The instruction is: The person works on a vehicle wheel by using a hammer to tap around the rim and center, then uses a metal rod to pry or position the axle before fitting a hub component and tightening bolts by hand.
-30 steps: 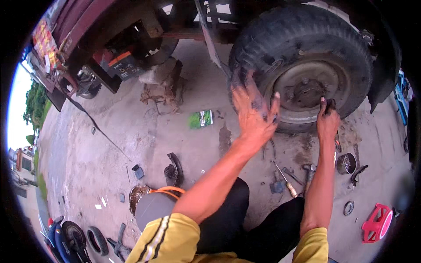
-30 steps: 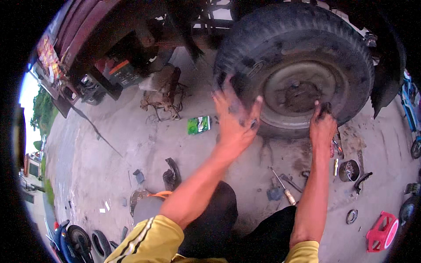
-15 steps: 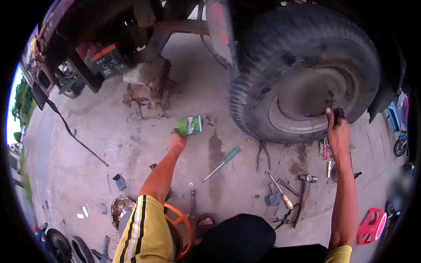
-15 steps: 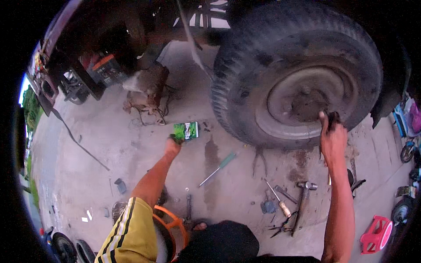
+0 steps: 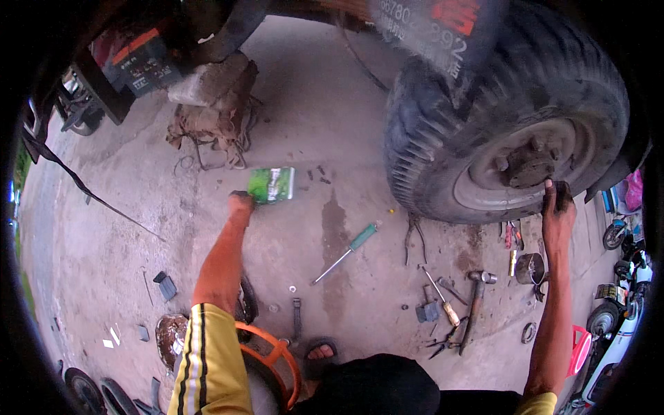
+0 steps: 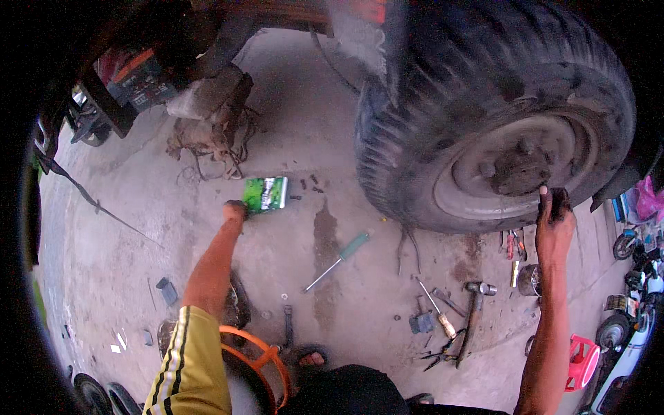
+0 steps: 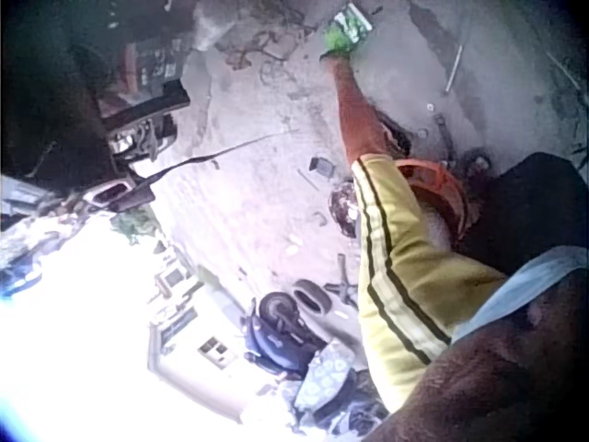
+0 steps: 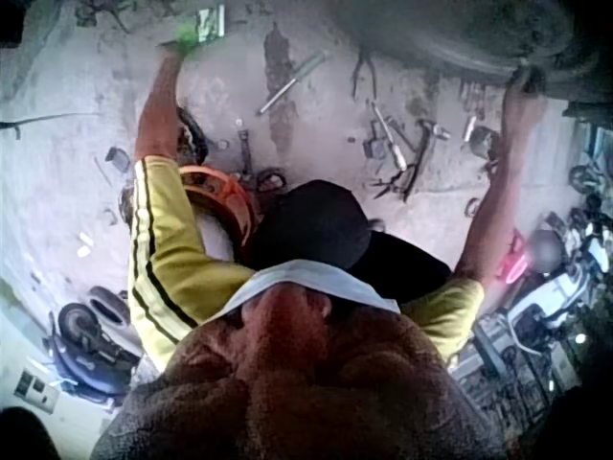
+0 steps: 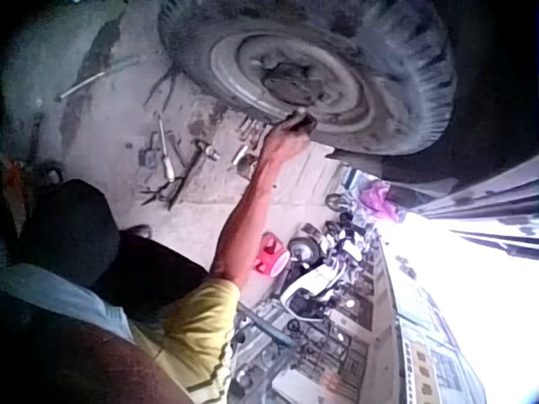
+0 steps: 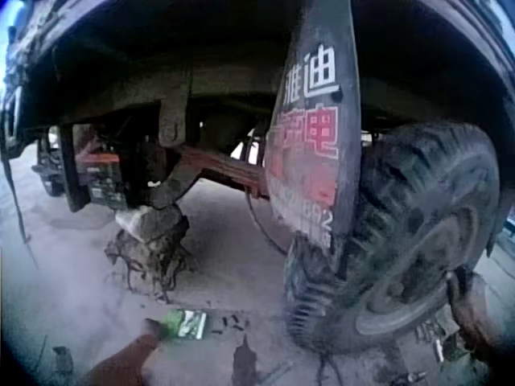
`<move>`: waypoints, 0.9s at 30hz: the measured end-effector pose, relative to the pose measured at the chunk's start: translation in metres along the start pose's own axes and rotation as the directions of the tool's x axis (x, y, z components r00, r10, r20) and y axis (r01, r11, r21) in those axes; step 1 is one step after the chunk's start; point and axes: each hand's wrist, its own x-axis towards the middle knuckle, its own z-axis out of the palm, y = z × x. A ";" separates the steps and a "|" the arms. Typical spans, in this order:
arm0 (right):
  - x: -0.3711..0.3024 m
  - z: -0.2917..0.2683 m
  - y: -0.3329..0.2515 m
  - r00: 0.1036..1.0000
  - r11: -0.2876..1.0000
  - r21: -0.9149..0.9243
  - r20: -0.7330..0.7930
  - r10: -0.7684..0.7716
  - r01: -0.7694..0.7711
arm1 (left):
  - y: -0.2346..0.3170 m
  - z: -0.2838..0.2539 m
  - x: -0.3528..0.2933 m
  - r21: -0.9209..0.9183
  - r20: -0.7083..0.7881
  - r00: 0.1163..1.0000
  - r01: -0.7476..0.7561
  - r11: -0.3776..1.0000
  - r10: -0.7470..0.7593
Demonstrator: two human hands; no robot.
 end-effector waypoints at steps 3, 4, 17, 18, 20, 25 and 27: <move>0.005 0.010 0.030 0.989 0.979 0.157 0.095 0.113 -0.127 | -0.030 -0.013 -0.016 -0.169 -0.110 0.973 0.182 0.969 -0.202; 0.004 0.005 0.045 0.953 0.883 0.363 0.176 0.248 -0.297 | -0.006 -0.031 -0.022 -0.343 -0.257 0.929 0.169 0.924 -0.266; 0.003 -0.001 0.003 0.754 0.425 0.624 0.505 0.421 -0.655 | 0.157 -0.047 -0.018 -0.225 -0.261 0.867 -0.481 0.847 0.424; 0.003 -0.002 0.001 0.691 0.229 0.660 0.619 0.373 -0.715 | 0.161 -0.049 -0.020 -0.324 -0.283 0.888 -0.443 0.836 0.361; 0.007 0.012 0.008 0.709 0.270 0.670 0.558 0.431 -0.692 | 0.149 -0.050 -0.021 -0.275 -0.239 0.904 -0.413 0.868 0.354; -0.001 0.017 0.029 0.998 0.972 0.228 -0.008 0.067 -0.064 | 0.167 -0.085 -0.052 -0.327 -0.222 0.890 -0.452 0.830 0.397; 0.002 0.022 0.036 0.870 0.669 0.558 0.267 0.415 -0.491 | 0.174 -0.093 -0.071 -0.406 -0.220 0.860 -0.511 0.758 0.461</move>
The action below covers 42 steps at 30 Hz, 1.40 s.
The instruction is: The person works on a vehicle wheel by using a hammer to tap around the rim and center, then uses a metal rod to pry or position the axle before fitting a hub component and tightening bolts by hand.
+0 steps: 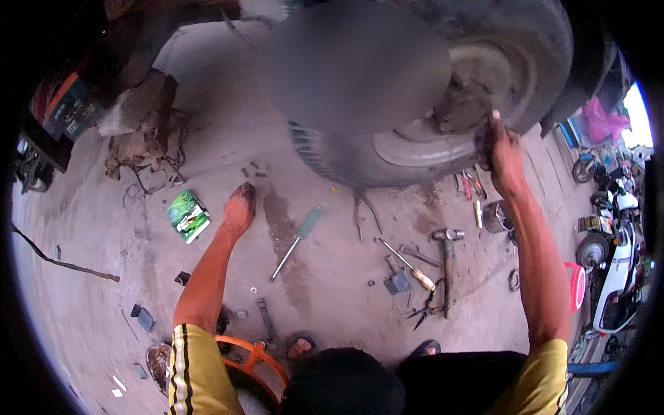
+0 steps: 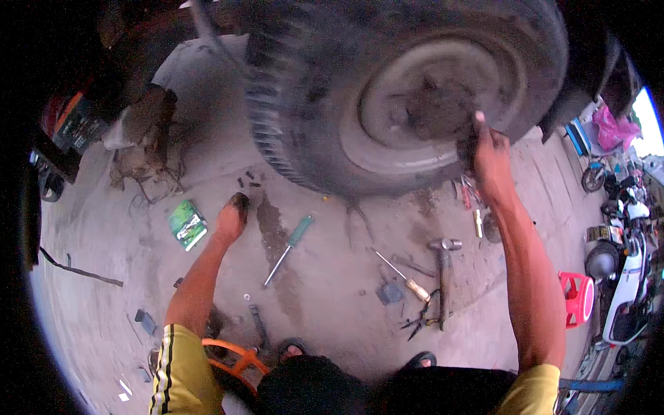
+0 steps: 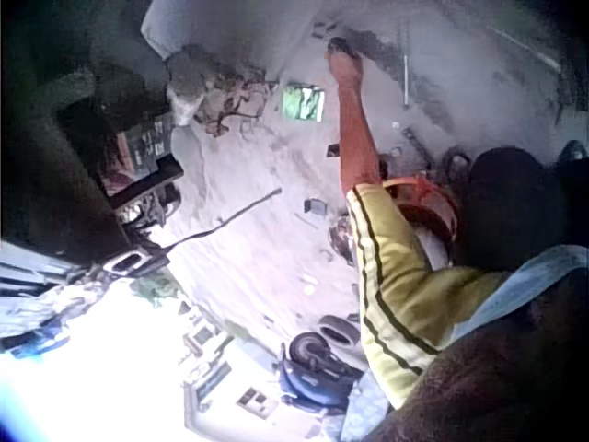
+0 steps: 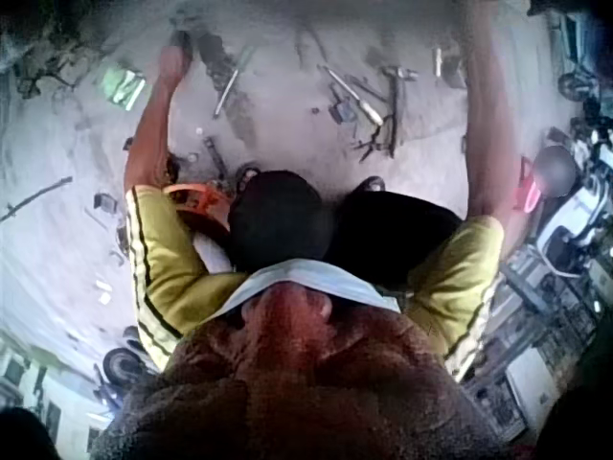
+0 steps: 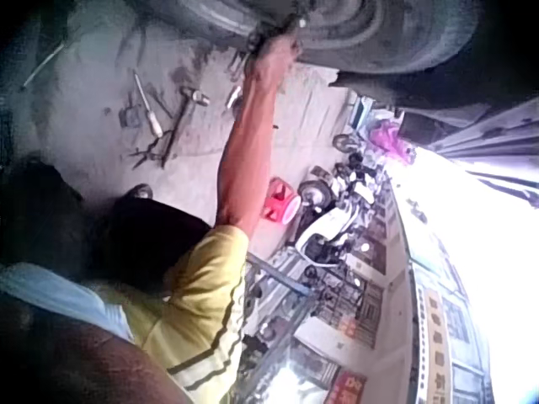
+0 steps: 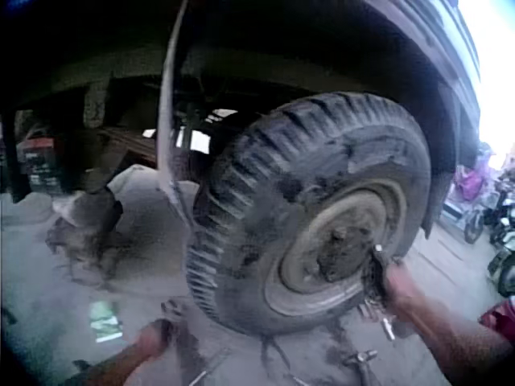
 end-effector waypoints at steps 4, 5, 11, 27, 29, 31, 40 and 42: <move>-0.008 -0.008 -0.009 0.867 0.842 0.282 0.350 0.356 -0.460 | 0.058 -0.013 -0.035 -0.269 -0.058 0.960 -0.281 0.921 0.275; -0.026 0.000 -0.013 0.911 0.913 0.133 0.207 0.356 -0.386 | 0.086 -0.020 -0.044 -0.331 -0.041 0.957 -0.283 0.900 0.286; -0.137 0.016 0.013 0.551 0.842 -0.082 0.788 -0.273 0.533 | 0.255 -0.100 -0.069 -0.863 0.389 0.894 0.271 0.426 0.221; -0.106 -0.031 0.014 0.879 0.937 -0.109 0.397 -0.265 0.332 | 0.354 -0.152 -0.012 -0.759 0.009 0.995 -0.058 0.648 0.100; -0.080 -0.027 0.022 0.926 0.941 -0.013 0.184 -0.330 0.338 | 0.342 -0.165 -0.010 -0.547 -0.328 0.919 -0.373 0.750 0.218; -0.057 -0.022 0.025 0.935 0.940 0.015 0.099 -0.341 0.342 | 0.325 -0.176 -0.010 -0.307 -0.528 0.795 -0.506 0.806 0.297; -0.046 0.005 0.023 0.975 0.962 0.161 -0.025 -0.221 0.222 | 0.280 -0.176 -0.026 -0.064 -0.581 0.759 -0.402 0.913 0.293; -0.046 0.006 0.022 0.971 0.961 0.135 -0.044 -0.236 0.240 | 0.274 -0.172 -0.029 -0.075 -0.571 0.766 -0.407 0.910 0.295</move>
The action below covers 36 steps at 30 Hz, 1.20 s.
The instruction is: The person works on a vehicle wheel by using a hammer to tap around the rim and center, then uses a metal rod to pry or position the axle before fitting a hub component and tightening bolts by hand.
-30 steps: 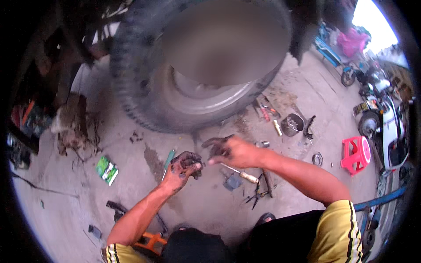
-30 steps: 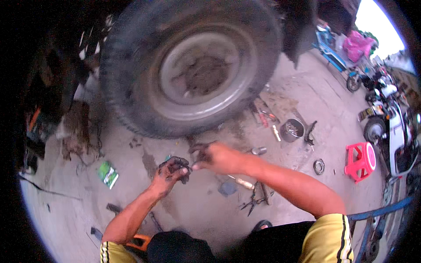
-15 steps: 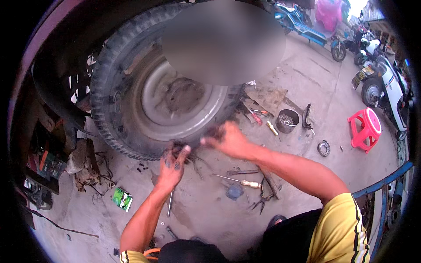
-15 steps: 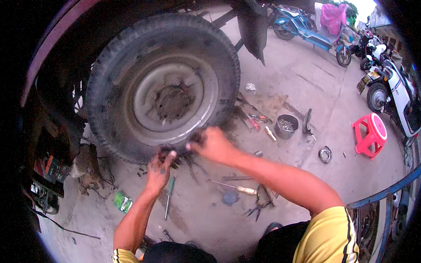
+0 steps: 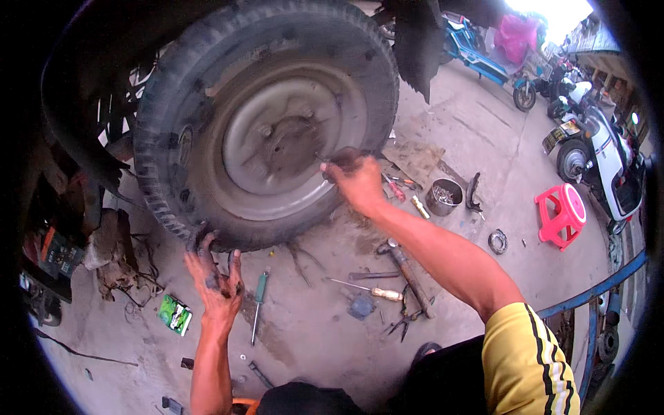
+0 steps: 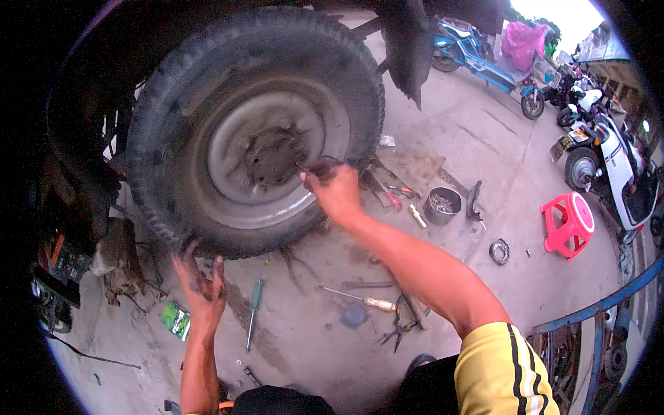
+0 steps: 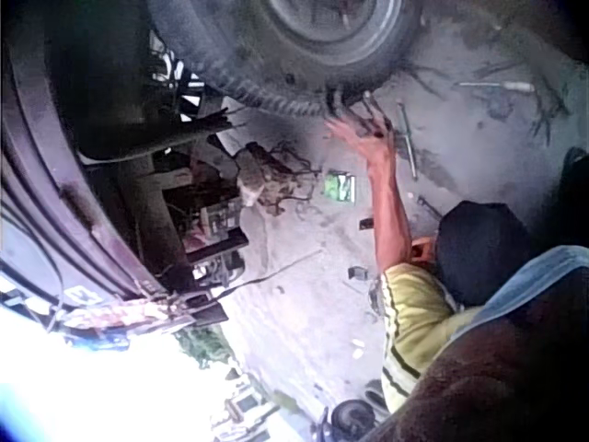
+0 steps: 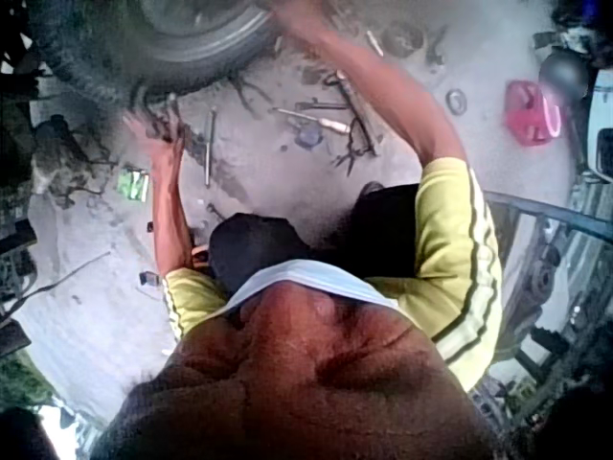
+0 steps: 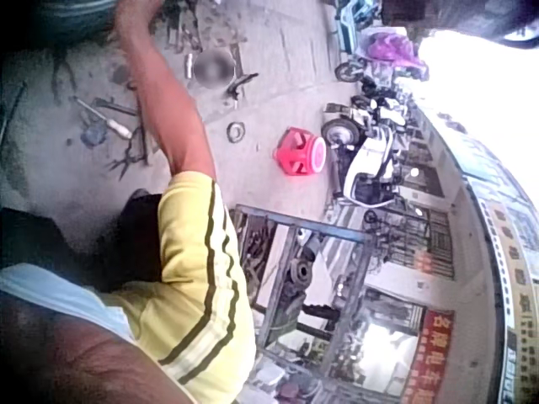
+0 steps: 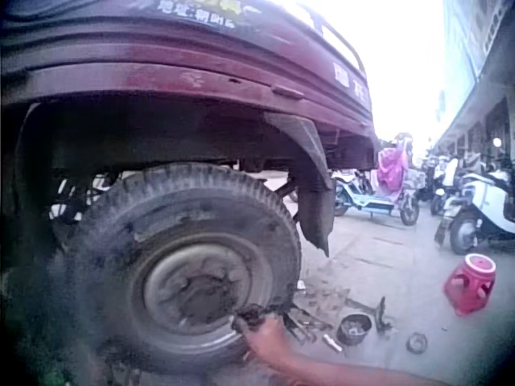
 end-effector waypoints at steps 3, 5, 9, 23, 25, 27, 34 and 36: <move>0.008 0.001 -0.001 0.998 0.994 -0.089 -0.016 -0.058 0.057 | -0.018 0.002 -0.011 -0.065 0.059 0.998 0.014 0.998 -0.010; 0.008 0.003 -0.020 0.999 0.994 -0.104 -0.007 -0.042 0.041 | -0.019 -0.001 -0.014 -0.067 0.055 0.998 0.005 0.998 -0.001; 0.011 0.009 -0.006 0.993 0.950 -0.292 -0.018 -0.119 0.109 | -0.026 -0.002 -0.027 -0.195 0.070 0.992 0.119 0.974 -0.107; 0.020 0.027 0.017 0.917 0.865 0.341 -0.023 0.399 -0.368 | -0.069 -0.007 -0.068 -0.200 0.094 0.923 0.385 0.901 -0.374; 0.022 0.013 0.016 0.995 0.960 -0.265 -0.056 0.077 -0.089 | -0.067 -0.009 -0.051 -0.174 0.006 0.934 0.352 0.920 -0.357; 0.020 0.009 0.003 0.995 0.831 -0.547 0.051 -0.088 0.101 | -0.070 -0.013 -0.034 -0.109 -0.099 0.952 0.278 0.954 -0.289; 0.013 0.006 0.000 0.876 0.514 -0.716 0.324 -0.356 0.473 | -0.055 -0.003 0.022 -0.120 -0.041 0.949 0.307 0.944 -0.313; 0.016 0.012 0.005 0.900 0.571 -0.698 0.286 -0.330 0.432 | -0.054 -0.003 0.025 -0.142 -0.055 0.945 0.313 0.939 -0.323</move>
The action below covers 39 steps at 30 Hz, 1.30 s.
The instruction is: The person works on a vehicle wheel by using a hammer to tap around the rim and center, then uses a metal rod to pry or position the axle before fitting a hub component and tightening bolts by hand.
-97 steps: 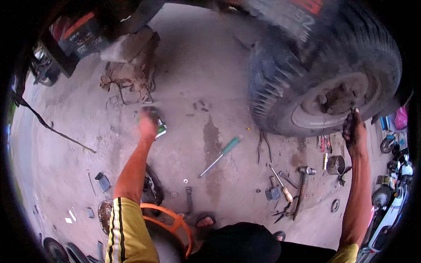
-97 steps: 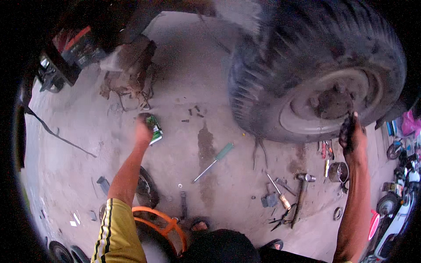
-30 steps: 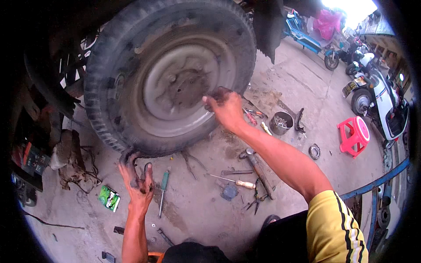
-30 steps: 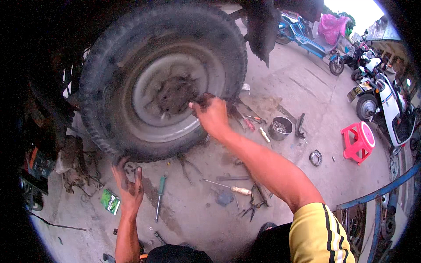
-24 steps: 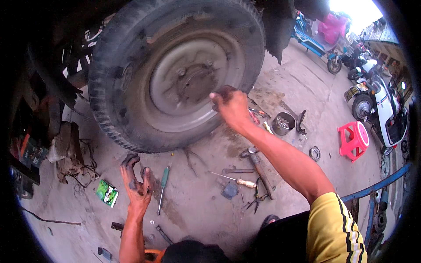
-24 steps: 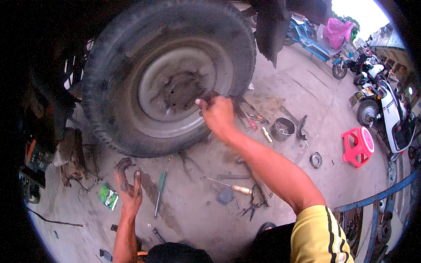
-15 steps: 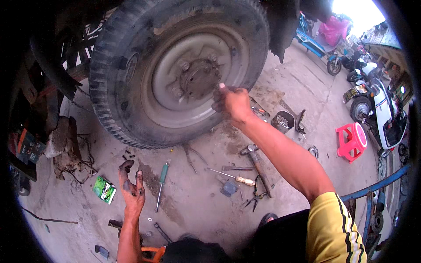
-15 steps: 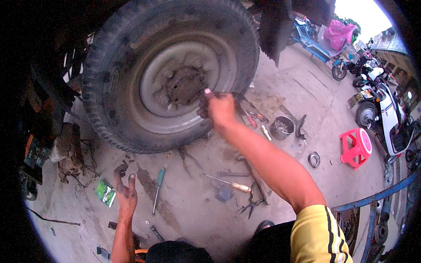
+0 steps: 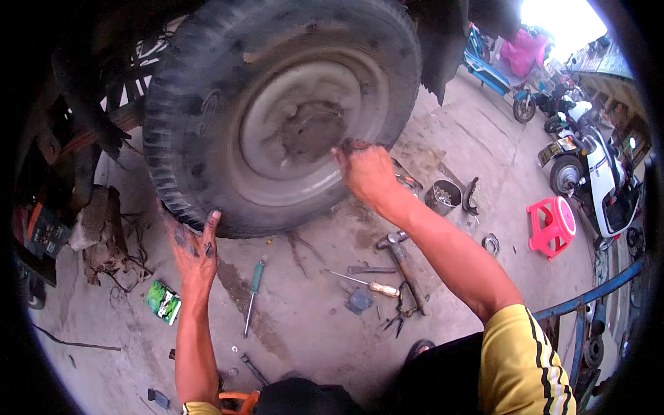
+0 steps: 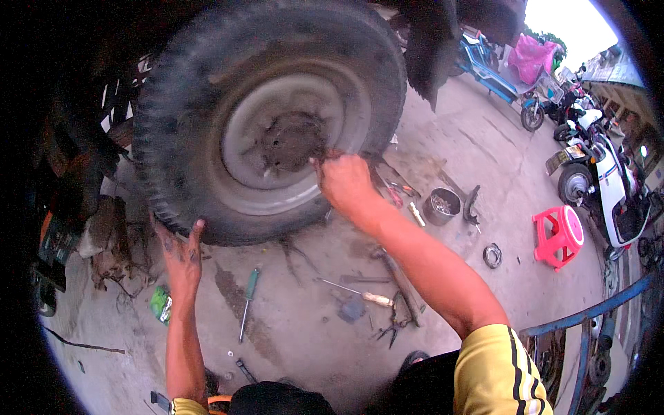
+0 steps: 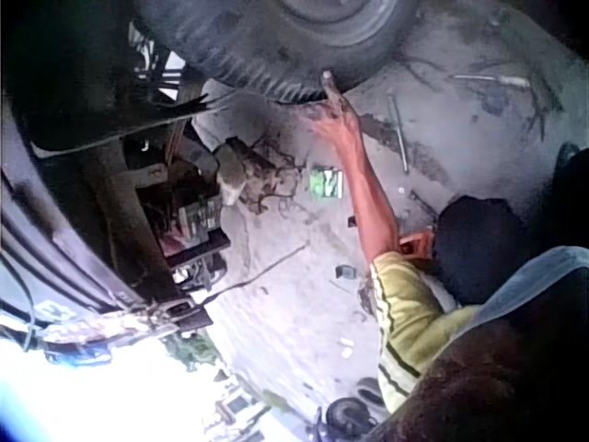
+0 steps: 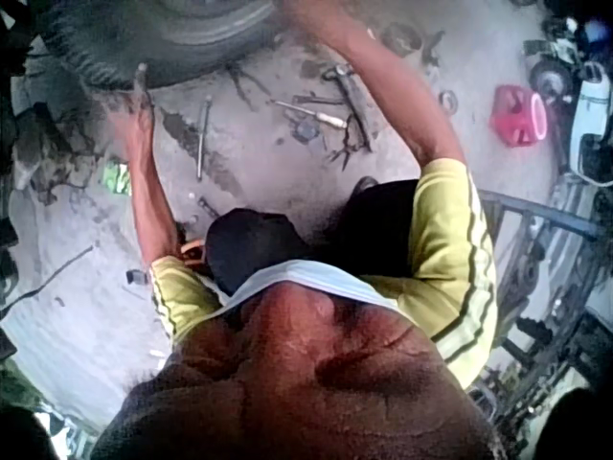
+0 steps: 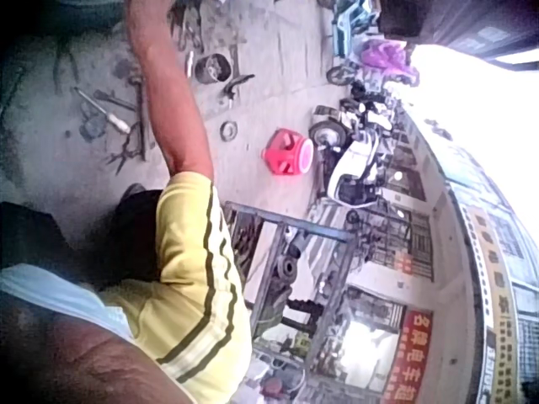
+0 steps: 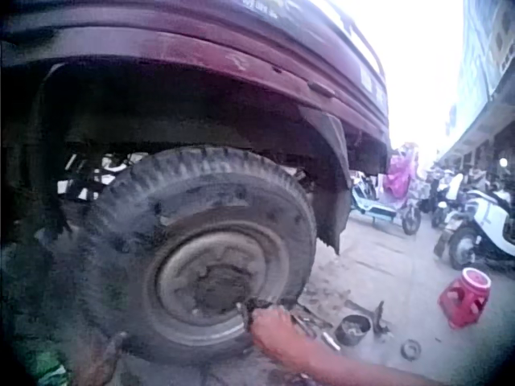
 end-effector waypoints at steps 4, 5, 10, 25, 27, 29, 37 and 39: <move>0.000 0.005 -0.005 0.875 0.691 0.565 0.127 0.467 -0.451 | 0.005 0.012 -0.003 -0.061 -0.001 1.000 0.001 0.998 -0.002; 0.001 0.010 -0.003 0.792 0.450 0.719 0.232 0.564 -0.531 | 0.007 0.015 -0.004 -0.044 -0.003 1.000 0.012 0.999 -0.012; 0.009 -0.010 -0.016 0.975 0.966 0.134 0.037 0.218 -0.221 | -0.015 0.004 -0.007 0.055 -0.016 0.998 -0.055 0.997 0.056; 0.010 -0.015 -0.025 0.998 0.999 0.008 -0.043 -0.036 0.036 | -0.237 -0.006 -0.055 0.103 0.099 0.946 0.300 0.948 -0.310; 0.009 -0.014 -0.019 0.996 0.995 0.059 0.006 0.084 -0.084 | -0.265 0.021 -0.069 0.241 0.171 0.954 0.200 0.950 -0.244; 0.011 -0.006 -0.003 0.934 0.832 0.431 0.090 0.345 -0.348 | -0.273 0.045 -0.076 0.341 0.266 0.941 0.111 0.933 -0.210; 0.009 -0.012 0.009 0.980 0.977 -0.133 -0.087 -0.179 0.167 | -0.358 0.116 -0.083 0.612 0.499 0.753 0.044 0.789 -0.429; 0.007 -0.015 -0.002 0.994 0.988 -0.114 -0.040 -0.106 0.101 | -0.361 0.121 -0.088 0.514 0.460 0.839 0.013 0.857 -0.289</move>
